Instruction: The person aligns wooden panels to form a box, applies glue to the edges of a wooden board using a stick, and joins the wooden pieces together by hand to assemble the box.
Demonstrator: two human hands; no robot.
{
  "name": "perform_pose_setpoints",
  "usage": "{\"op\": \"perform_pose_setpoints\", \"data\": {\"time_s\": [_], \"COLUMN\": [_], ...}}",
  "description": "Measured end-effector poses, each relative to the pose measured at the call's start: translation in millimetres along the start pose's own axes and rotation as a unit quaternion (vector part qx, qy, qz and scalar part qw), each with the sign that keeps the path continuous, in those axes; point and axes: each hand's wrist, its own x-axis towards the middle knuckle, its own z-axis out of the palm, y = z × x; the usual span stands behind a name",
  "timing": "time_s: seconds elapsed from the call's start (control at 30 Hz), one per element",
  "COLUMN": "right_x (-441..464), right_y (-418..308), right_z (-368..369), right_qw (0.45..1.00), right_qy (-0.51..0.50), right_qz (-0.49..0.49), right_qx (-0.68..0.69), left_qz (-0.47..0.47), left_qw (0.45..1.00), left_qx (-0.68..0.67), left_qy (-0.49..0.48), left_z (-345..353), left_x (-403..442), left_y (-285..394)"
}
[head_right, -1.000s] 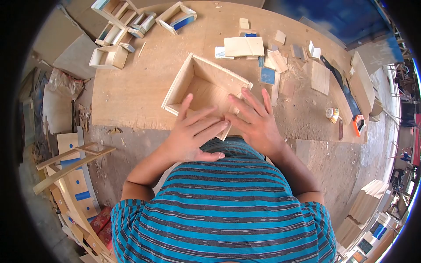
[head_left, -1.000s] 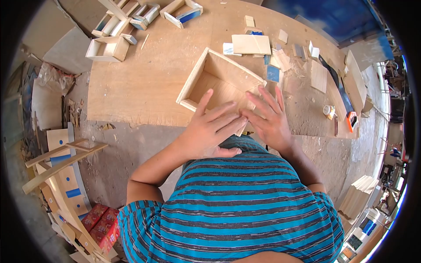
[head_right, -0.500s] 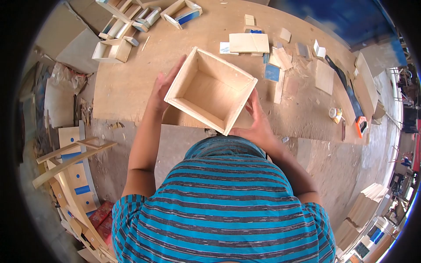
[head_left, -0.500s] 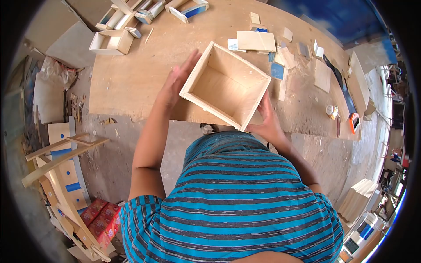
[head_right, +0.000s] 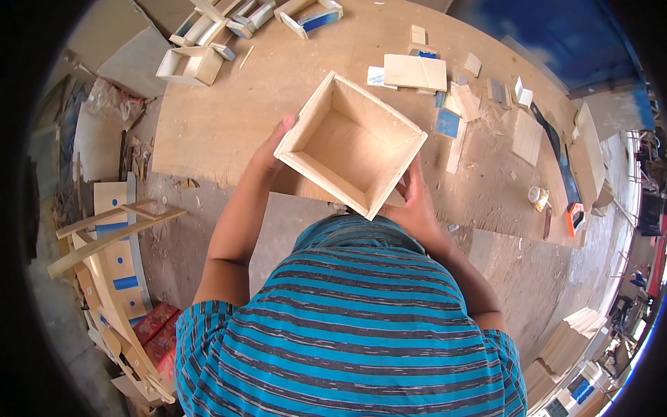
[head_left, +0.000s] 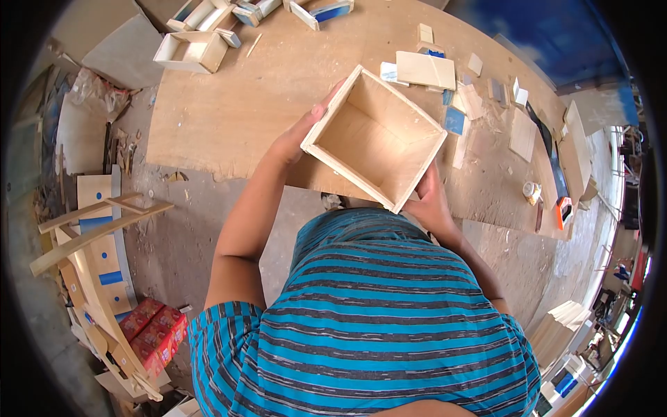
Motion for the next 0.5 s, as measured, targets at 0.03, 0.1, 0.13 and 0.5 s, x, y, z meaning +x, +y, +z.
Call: {"op": "perform_pose_setpoints", "data": {"time_s": [0.03,0.1,0.13,0.5], "right_x": [0,0,0,-4], "right_y": [0,-2,-2,-5], "right_z": [0,0,1,-23], "right_qw": [1.000,1.000,1.000,0.995], "right_qy": [-0.001,-0.003,-0.004,0.015], "right_qz": [0.001,0.006,0.008,-0.087], "right_qx": [0.002,0.003,0.004,-0.037], "left_qz": [-0.003,-0.015,-0.021,0.037], "left_qw": [1.000,1.000,1.000,0.995], "left_qx": [-0.001,0.000,0.001,-0.025], "left_qy": [0.002,0.006,0.010,-0.084], "left_z": [0,-2,-2,-2], "left_x": [1,1,1,9], "left_y": [0,-1,-1,19]}}
